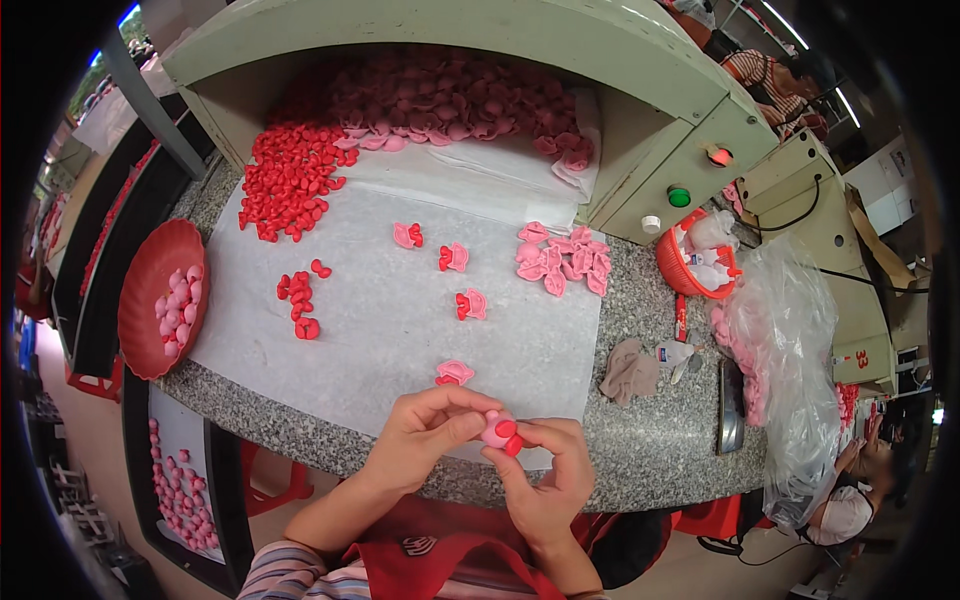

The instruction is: Assembling small pink plastic toy components by applying glue and pressing them together.

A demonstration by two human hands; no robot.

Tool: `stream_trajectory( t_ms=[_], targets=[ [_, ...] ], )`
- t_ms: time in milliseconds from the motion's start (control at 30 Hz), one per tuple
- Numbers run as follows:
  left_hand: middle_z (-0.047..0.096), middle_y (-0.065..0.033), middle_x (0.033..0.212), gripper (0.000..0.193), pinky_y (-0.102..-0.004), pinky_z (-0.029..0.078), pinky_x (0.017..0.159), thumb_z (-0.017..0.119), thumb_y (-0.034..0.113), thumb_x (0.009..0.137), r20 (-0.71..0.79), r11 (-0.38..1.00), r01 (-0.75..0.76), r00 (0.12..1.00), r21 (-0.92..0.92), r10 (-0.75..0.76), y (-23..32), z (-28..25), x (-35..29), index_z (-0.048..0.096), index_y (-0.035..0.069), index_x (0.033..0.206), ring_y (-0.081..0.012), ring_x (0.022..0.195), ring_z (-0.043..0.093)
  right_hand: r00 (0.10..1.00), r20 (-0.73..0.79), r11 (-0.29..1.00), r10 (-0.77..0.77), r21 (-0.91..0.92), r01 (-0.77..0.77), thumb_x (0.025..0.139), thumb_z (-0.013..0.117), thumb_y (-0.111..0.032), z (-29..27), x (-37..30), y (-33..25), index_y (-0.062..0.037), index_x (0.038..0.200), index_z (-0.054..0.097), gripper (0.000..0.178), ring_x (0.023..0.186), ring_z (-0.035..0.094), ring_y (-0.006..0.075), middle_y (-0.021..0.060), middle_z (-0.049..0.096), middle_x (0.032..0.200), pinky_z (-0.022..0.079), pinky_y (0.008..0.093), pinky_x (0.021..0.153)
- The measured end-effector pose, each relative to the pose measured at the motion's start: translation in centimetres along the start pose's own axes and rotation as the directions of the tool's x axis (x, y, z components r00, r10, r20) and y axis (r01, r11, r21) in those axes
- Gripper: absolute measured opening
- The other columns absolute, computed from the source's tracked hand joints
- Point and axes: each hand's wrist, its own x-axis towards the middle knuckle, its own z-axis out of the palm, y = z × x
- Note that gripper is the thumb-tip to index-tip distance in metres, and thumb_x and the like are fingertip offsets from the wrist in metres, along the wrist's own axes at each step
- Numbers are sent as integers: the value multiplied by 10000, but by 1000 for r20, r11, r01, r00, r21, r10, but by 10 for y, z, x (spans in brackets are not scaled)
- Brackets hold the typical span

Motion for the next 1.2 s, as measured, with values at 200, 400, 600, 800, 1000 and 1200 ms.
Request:
stream_trajectory(
  t_ms=[200, 400, 600, 800, 1000, 1200],
  targets=[
    [610, -110, 989, 181, -319, 497, 798, 544, 81, 867, 1, 984, 111, 994, -141, -112, 1, 0, 1, 576, -8, 1020, -180, 918, 596, 996, -34, 993, -85, -91, 81, 573, 783, -4, 1, 4, -4, -23, 868, 581, 358, 721, 557, 193, 93, 578, 815, 449, 266, 641],
    [609, -116, 989, 213, -322, 497, 806, 559, 45, 846, 18, 962, 145, 989, -230, -145, 2, 1, -1, 571, -8, 1053, -189, 925, 595, 999, -29, 998, -21, -63, 19, 586, 781, -9, 1, 2, -2, -22, 872, 579, 351, 733, 560, 185, 88, 576, 818, 448, 266, 644],
    [551, -134, 1059, 322, -337, 485, 848, 612, -83, 748, 14, 996, -81, 997, 37, 81, 5, 4, -2, 565, -31, 1062, -214, 1001, 554, 1000, 10, 1000, 23, -12, -23, 622, 752, 5, -2, 6, -4, -24, 954, 595, 368, 770, 606, 241, 127, 604, 874, 491, 285, 663],
    [535, -138, 1060, 265, -323, 476, 849, 608, -94, 742, 38, 995, -89, 995, -43, 91, 6, 3, -1, 606, -24, 997, -208, 986, 539, 994, 64, 994, -86, -63, 90, 620, 739, 22, -2, 10, -2, -18, 970, 599, 379, 794, 601, 249, 132, 606, 896, 487, 295, 684],
    [525, -140, 1069, 237, -286, 465, 797, 583, -122, 742, 38, 996, -86, 995, -31, 88, 6, 3, -1, 622, -27, 955, -193, 952, 536, 995, 66, 995, -78, -58, 82, 610, 740, 25, 1, 8, -2, -7, 950, 599, 369, 801, 600, 253, 137, 611, 902, 484, 303, 700],
    [517, -157, 1079, 232, -308, 471, 827, 568, -130, 749, 27, 993, -118, 993, -13, 119, 5, 4, -3, 614, -39, 958, -206, 981, 534, 992, 65, 990, -108, -85, 114, 611, 742, 15, 3, 8, -2, -9, 955, 605, 372, 816, 607, 254, 142, 609, 909, 494, 300, 702]
  ],
)
